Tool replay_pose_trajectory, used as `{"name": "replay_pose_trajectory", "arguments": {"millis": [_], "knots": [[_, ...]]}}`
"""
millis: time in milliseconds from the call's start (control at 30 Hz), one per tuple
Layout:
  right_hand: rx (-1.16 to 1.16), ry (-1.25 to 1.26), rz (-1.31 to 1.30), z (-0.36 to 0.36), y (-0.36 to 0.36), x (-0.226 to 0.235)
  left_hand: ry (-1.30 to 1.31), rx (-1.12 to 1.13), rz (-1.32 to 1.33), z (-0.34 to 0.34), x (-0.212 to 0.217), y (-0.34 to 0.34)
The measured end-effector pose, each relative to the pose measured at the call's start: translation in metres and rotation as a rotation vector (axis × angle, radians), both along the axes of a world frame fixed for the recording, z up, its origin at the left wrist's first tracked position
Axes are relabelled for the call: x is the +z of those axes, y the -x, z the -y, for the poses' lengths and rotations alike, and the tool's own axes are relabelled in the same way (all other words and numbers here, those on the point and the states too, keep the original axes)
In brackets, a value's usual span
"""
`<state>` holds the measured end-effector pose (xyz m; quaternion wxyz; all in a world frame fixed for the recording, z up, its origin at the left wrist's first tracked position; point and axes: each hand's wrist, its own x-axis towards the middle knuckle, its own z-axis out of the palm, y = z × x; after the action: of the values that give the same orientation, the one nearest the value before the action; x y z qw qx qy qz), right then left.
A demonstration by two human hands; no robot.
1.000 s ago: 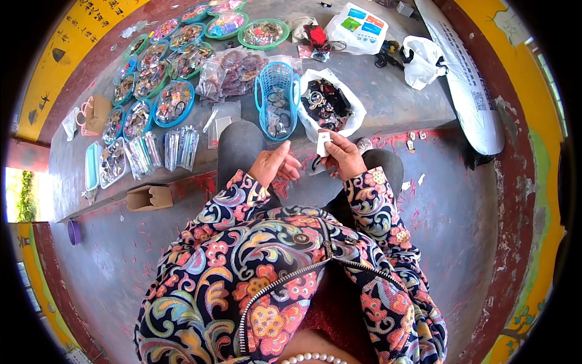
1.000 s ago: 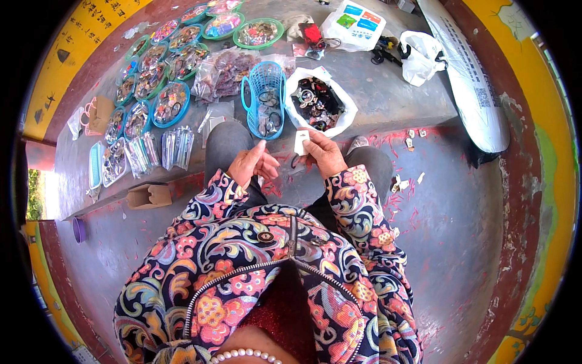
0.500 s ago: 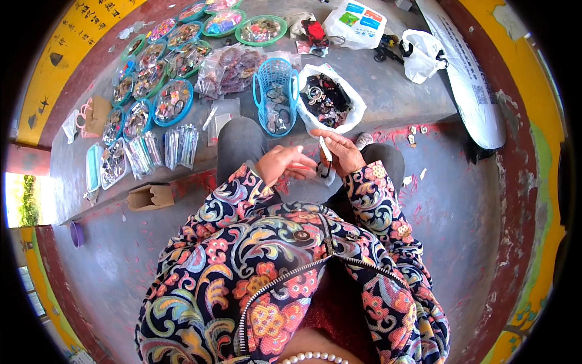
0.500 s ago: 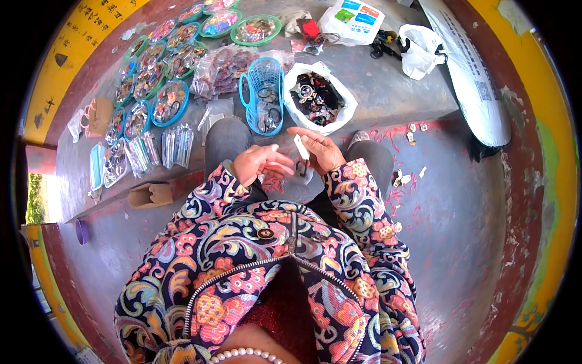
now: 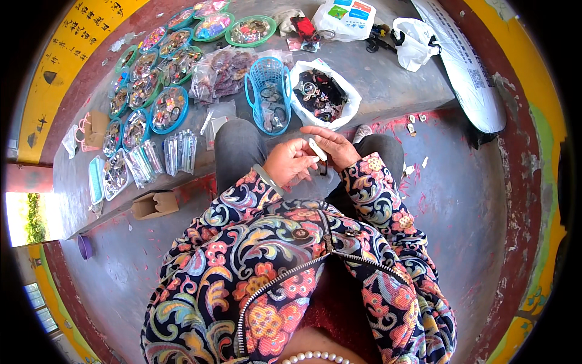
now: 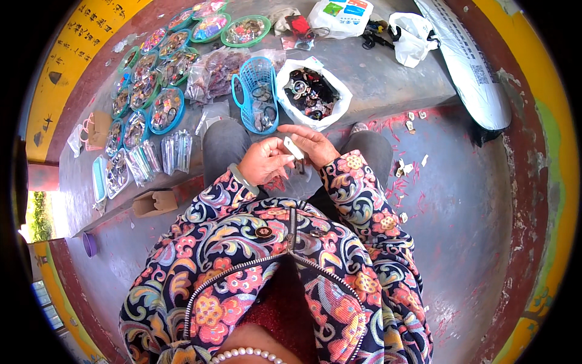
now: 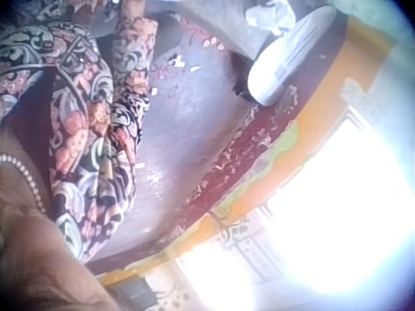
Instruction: The person sits on the floor and repeatedly picks up small keychains from a white bag, places them into clear plastic bags, and seals them. The packaged keychains are then placed into a blue basket. The person handles the items one at a time throughout the clip.
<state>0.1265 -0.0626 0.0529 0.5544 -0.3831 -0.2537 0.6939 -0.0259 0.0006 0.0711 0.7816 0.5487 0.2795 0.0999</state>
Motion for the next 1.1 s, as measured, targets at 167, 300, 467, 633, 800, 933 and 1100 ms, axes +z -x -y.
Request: {"name": "replay_pose_trajectory", "arguments": {"millis": [167,300,467,633,800,933,1100], "knots": [[0.012,-0.022,0.027,0.000,-0.004,-0.009,0.067,-0.029,0.035,0.002,0.001,0.000],[0.016,-0.062,0.099,-0.002,-0.006,-0.017,0.061,-0.015,0.039,0.002,-0.002,0.000],[0.041,-0.090,0.197,-0.002,-0.008,-0.017,0.105,0.006,-0.022,0.000,0.002,0.000],[-0.031,-0.111,0.186,-0.004,-0.003,-0.023,0.191,0.037,0.055,0.003,-0.002,0.000],[-0.023,-0.101,0.247,-0.004,-0.003,-0.021,0.188,0.040,0.047,0.003,-0.004,0.000],[-0.004,-0.102,0.281,-0.004,-0.004,-0.021,0.135,0.020,0.005,0.002,-0.001,0.001],[0.015,-0.115,0.333,-0.005,-0.003,-0.014,0.159,0.074,-0.004,0.004,-0.007,0.002]]}}
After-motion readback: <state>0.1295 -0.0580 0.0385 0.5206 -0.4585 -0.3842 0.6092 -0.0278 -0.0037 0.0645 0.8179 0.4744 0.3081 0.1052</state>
